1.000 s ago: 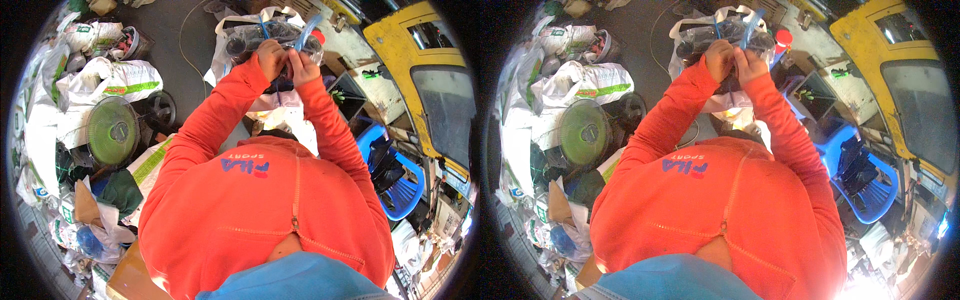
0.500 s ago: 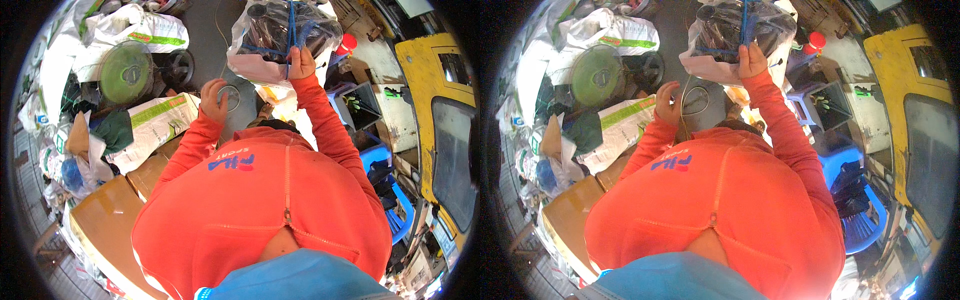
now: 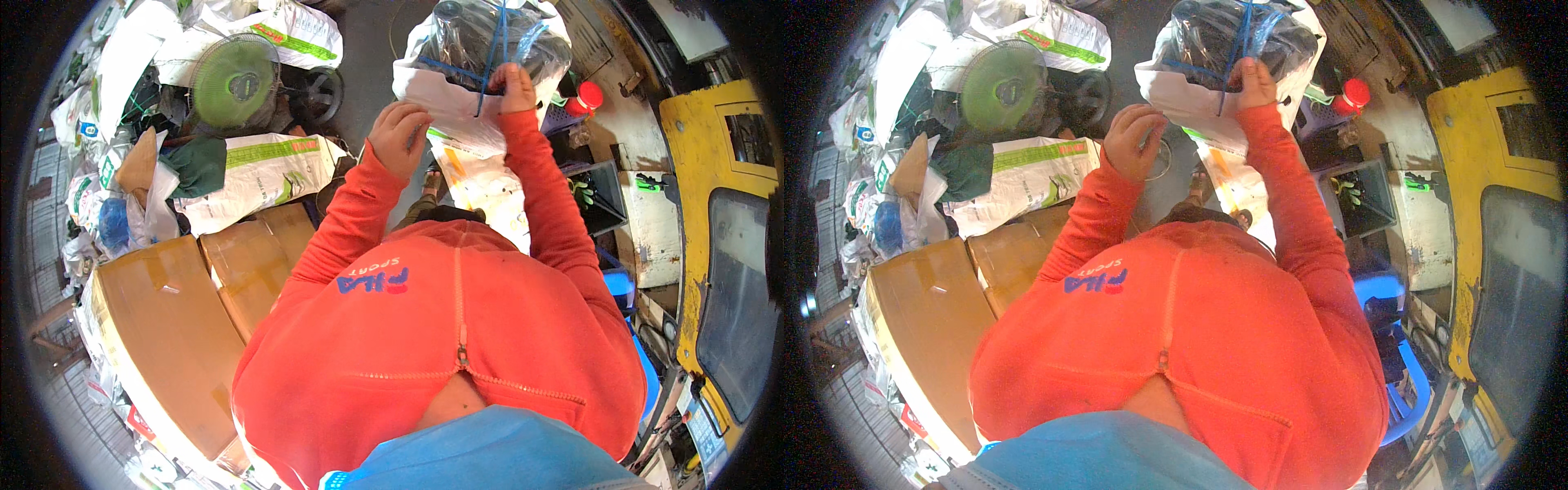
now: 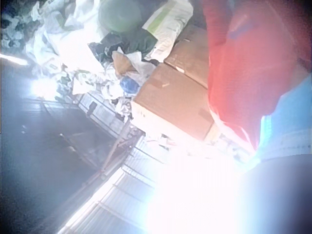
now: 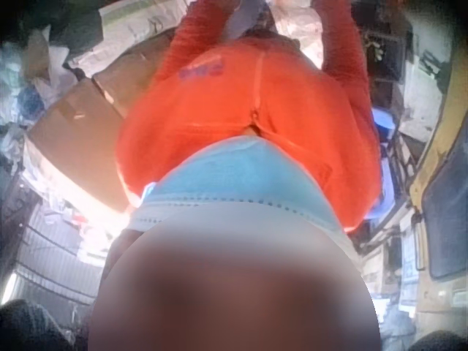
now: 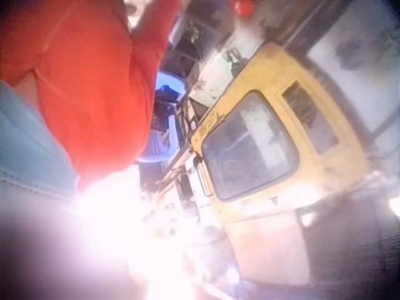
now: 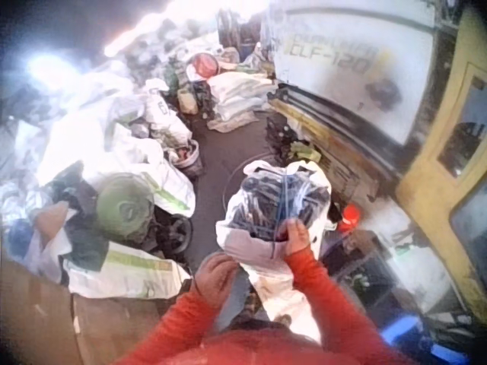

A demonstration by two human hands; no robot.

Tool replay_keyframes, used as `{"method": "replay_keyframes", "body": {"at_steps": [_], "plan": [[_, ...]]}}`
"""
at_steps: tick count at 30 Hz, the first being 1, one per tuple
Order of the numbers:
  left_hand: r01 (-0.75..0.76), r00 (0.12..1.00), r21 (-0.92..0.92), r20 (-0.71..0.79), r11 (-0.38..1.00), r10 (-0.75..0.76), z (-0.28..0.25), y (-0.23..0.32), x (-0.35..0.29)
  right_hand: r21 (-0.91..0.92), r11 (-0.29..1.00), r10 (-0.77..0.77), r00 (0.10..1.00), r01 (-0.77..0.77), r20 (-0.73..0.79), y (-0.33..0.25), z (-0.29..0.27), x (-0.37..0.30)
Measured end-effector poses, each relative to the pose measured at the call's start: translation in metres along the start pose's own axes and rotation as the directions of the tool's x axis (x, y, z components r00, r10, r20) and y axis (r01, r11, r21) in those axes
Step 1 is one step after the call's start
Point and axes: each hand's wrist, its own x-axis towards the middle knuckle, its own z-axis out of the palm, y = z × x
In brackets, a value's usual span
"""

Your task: The person ties a plastic bag containing black parts with a blue zip tie, then sits and puts on green gloves. They pick up a black plastic part and a circular component, align and fit the circular piece into the part, and place the assembled item into a black tray.

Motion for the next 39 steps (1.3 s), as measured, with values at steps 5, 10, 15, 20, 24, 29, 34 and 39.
{"method": "replay_keyframes", "body": {"at_steps": [5, 10, 15, 20, 24, 29, 34, 39], "plan": [[0.287, 0.957, -0.106, 0.081, 0.952, -0.28, 0.006, -0.015, 0.036, -0.051, 0.999, 0.005, 0.985, 0.004, 0.17, -0.051, -0.035, 0.046], [0.597, 0.796, -0.494, 0.461, 0.633, -0.392, 0.048, -0.033, 0.11, -0.387, 0.885, -0.101, 0.917, 0.26, 0.386, -0.075, -0.016, 0.077], [0.825, 0.484, -0.546, 0.816, -0.147, -0.315, 0.089, -0.045, 0.167, -0.559, 0.499, -0.392, 0.748, 0.662, 0.535, -0.07, 0.013, 0.05], [0.78, 0.618, -0.608, 0.713, 0.145, -0.332, 0.09, -0.069, 0.158, -0.633, 0.568, 0.029, 0.756, 0.525, 0.654, -0.076, 0.005, -0.02], [0.799, 0.587, -0.473, 0.748, 0.371, -0.309, 0.081, -0.083, 0.151, -0.575, 0.763, -0.236, 0.955, 0.296, 0.178, -0.086, -0.004, -0.022], [0.464, 0.784, -0.46, 0.611, 0.757, -0.11, 0.075, -0.079, 0.151, 0.08, 0.783, 0.615, 0.787, -0.617, 0.054, -0.081, 0.007, 0.067], [0.092, 0.815, -0.415, 0.553, 0.905, 0.171, 0.063, -0.074, 0.166, 0.721, 0.297, 0.635, 0.693, -0.626, 0.341, -0.061, 0.037, 0.114], [-0.039, 0.502, -0.348, 0.804, 0.937, 0.319, 0.05, -0.098, 0.227, 0.449, 0.65, 0.719, 0.687, -0.613, -0.103, -0.042, 0.043, 0.109]]}}
